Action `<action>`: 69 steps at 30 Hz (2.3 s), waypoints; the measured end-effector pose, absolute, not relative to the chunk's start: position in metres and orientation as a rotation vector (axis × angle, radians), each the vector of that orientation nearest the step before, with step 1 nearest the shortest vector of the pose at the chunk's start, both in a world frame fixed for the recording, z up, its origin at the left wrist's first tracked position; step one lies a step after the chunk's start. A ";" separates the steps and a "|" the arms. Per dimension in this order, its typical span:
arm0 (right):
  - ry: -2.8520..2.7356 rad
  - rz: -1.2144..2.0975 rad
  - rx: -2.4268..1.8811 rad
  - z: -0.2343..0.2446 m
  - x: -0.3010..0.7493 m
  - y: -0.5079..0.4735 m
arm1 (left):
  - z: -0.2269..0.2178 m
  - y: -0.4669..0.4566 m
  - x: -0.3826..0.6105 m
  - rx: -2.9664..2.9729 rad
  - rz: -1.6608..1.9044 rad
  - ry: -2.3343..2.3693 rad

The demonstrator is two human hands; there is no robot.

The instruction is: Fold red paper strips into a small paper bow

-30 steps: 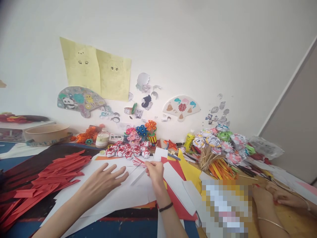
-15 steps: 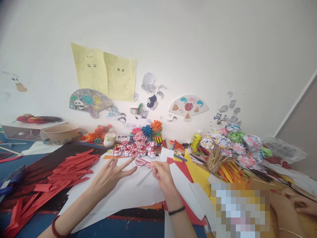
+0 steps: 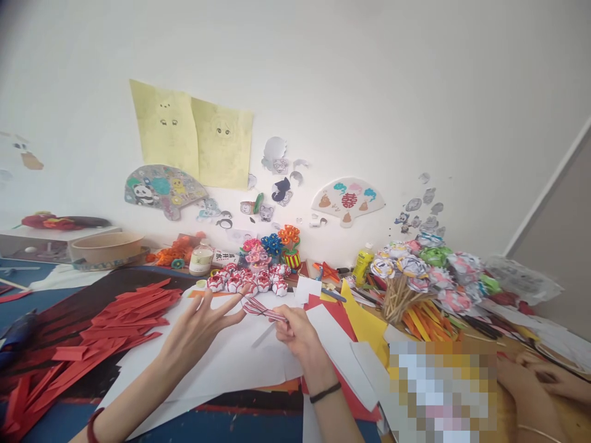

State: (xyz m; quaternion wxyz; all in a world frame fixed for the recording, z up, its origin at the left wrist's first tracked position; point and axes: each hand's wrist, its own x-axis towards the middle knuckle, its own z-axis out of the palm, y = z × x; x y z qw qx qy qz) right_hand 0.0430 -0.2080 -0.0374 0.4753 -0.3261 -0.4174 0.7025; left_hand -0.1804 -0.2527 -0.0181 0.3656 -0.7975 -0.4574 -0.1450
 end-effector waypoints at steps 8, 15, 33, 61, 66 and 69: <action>-1.255 1.807 -0.830 -0.027 0.051 -0.213 | -0.009 -0.239 -0.204 -2.308 -0.368 -0.839; -1.431 1.825 -0.608 -0.027 0.043 -0.218 | -0.009 -0.239 -0.208 -2.492 -0.403 -0.764; -1.128 1.692 -0.387 -0.043 0.010 -0.222 | -0.021 -0.258 -0.176 -3.402 -1.617 -1.158; -1.307 0.821 -0.933 -0.040 -0.006 -0.235 | -0.010 -0.278 -0.165 -3.017 -2.204 -1.257; -1.596 0.303 -1.023 -0.045 0.000 -0.236 | -0.013 -0.271 -0.161 -3.185 -2.494 -1.661; -1.741 0.095 -1.023 -0.054 0.002 -0.234 | -0.014 -0.267 -0.161 -3.214 -2.446 -1.948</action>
